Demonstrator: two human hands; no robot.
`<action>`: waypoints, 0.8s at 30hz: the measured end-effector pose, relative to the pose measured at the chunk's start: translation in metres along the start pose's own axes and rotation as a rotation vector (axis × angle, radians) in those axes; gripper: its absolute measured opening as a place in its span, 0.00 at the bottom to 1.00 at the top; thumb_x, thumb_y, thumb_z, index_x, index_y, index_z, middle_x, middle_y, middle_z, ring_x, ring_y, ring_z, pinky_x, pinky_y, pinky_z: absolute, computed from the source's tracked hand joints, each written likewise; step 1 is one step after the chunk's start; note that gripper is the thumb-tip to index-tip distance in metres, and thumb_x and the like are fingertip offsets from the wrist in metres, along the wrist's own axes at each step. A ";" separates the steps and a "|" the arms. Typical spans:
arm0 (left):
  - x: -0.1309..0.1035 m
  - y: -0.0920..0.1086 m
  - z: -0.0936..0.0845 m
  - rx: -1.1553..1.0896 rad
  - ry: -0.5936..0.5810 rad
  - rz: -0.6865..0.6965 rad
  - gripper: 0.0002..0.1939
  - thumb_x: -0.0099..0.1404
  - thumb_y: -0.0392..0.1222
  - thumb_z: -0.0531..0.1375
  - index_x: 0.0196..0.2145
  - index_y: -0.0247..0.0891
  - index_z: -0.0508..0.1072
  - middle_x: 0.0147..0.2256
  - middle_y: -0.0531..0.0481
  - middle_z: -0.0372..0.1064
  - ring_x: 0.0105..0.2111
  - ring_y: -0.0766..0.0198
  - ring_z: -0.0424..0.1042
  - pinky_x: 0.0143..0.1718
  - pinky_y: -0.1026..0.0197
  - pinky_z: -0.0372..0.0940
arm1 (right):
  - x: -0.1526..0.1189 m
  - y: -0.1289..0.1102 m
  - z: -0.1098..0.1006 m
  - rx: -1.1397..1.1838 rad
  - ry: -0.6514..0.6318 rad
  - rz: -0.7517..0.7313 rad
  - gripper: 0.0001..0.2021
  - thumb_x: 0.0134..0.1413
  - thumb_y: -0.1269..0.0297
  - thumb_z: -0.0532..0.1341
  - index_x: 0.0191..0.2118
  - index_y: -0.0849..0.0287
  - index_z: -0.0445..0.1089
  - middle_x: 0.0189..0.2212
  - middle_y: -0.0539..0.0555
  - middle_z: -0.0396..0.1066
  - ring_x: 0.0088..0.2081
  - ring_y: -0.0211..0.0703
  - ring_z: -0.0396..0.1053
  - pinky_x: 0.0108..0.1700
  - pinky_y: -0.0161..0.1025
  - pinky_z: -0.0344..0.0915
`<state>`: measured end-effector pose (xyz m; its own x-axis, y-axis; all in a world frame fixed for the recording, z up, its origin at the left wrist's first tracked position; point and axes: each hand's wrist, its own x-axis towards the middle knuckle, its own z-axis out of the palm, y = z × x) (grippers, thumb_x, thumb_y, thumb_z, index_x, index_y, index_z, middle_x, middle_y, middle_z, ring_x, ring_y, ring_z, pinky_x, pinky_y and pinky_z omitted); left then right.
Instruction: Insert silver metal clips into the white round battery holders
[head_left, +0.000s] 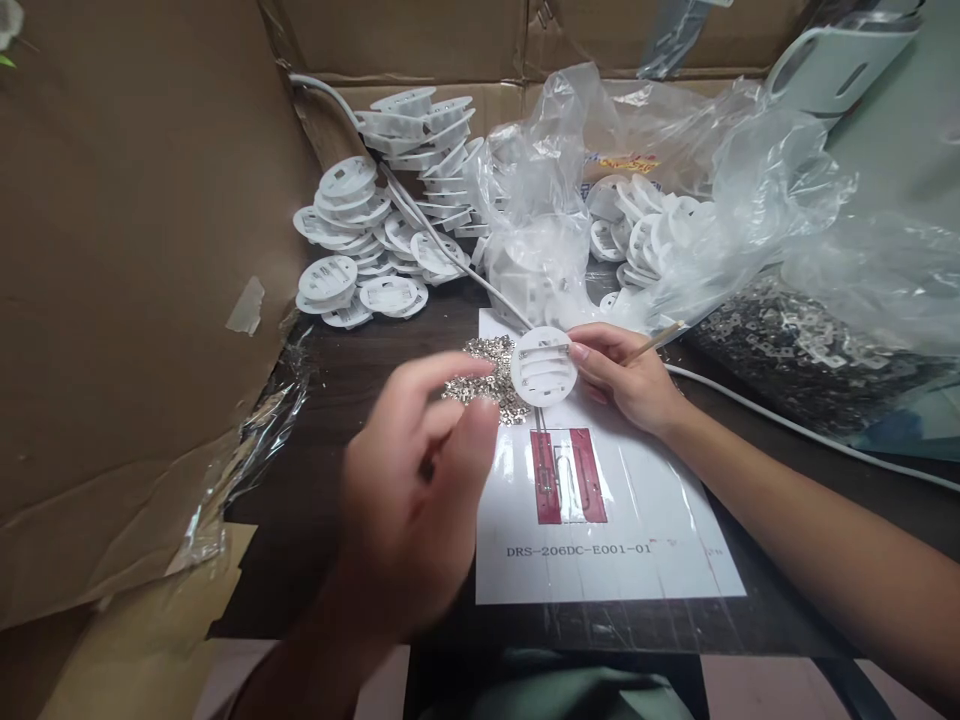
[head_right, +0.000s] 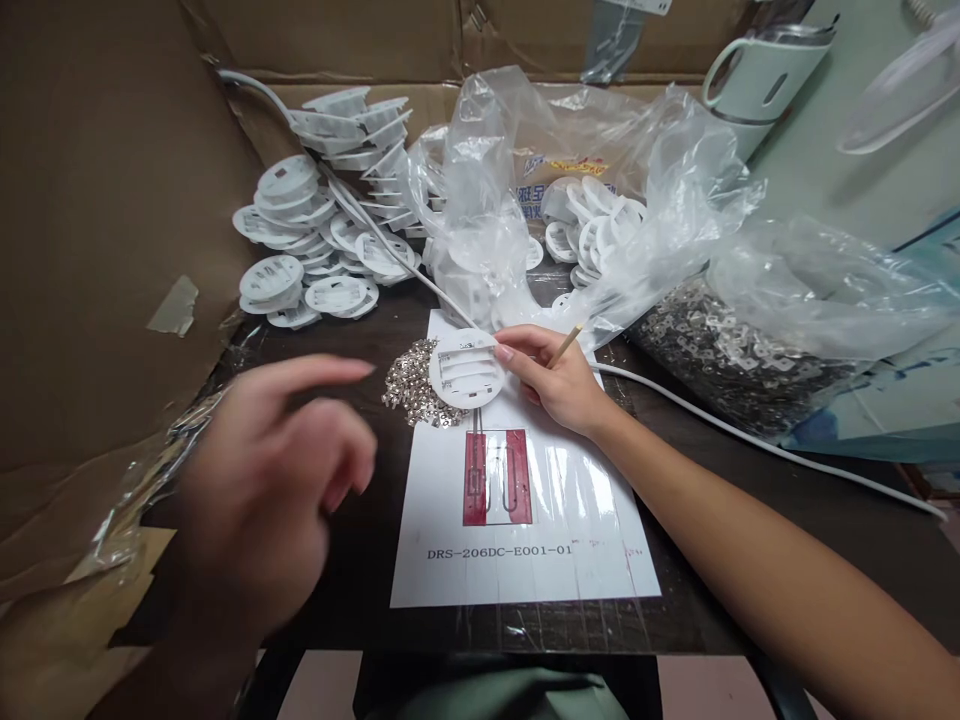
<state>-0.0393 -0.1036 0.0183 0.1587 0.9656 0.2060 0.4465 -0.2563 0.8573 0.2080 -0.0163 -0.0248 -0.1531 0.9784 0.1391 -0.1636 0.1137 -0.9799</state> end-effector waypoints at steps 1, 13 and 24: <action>0.030 0.006 0.010 0.041 -0.031 -0.007 0.16 0.70 0.50 0.51 0.51 0.42 0.66 0.21 0.56 0.65 0.21 0.66 0.64 0.22 0.63 0.58 | 0.000 0.000 0.000 -0.006 -0.005 -0.007 0.09 0.54 0.59 0.66 0.38 0.57 0.74 0.16 0.43 0.59 0.14 0.28 0.52 0.15 0.29 0.50; 0.111 -0.004 0.063 -0.217 -0.365 0.010 0.15 0.64 0.43 0.59 0.49 0.42 0.69 0.33 0.53 0.74 0.20 0.68 0.72 0.24 0.65 0.68 | -0.002 -0.001 0.004 -0.085 0.125 -0.072 0.07 0.56 0.61 0.64 0.38 0.57 0.74 0.17 0.43 0.59 0.15 0.27 0.51 0.17 0.29 0.50; 0.100 -0.011 0.065 -0.121 -0.185 0.136 0.05 0.62 0.41 0.62 0.35 0.38 0.71 0.29 0.55 0.72 0.30 0.68 0.71 0.30 0.66 0.65 | -0.006 -0.004 0.011 -0.263 0.116 -0.146 0.07 0.53 0.64 0.65 0.36 0.60 0.71 0.18 0.46 0.67 0.16 0.28 0.54 0.17 0.29 0.50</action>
<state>0.0291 -0.0070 -0.0015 0.3733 0.8952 0.2433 0.3031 -0.3656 0.8800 0.1989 -0.0244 -0.0206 -0.0322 0.9598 0.2787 0.0837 0.2804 -0.9562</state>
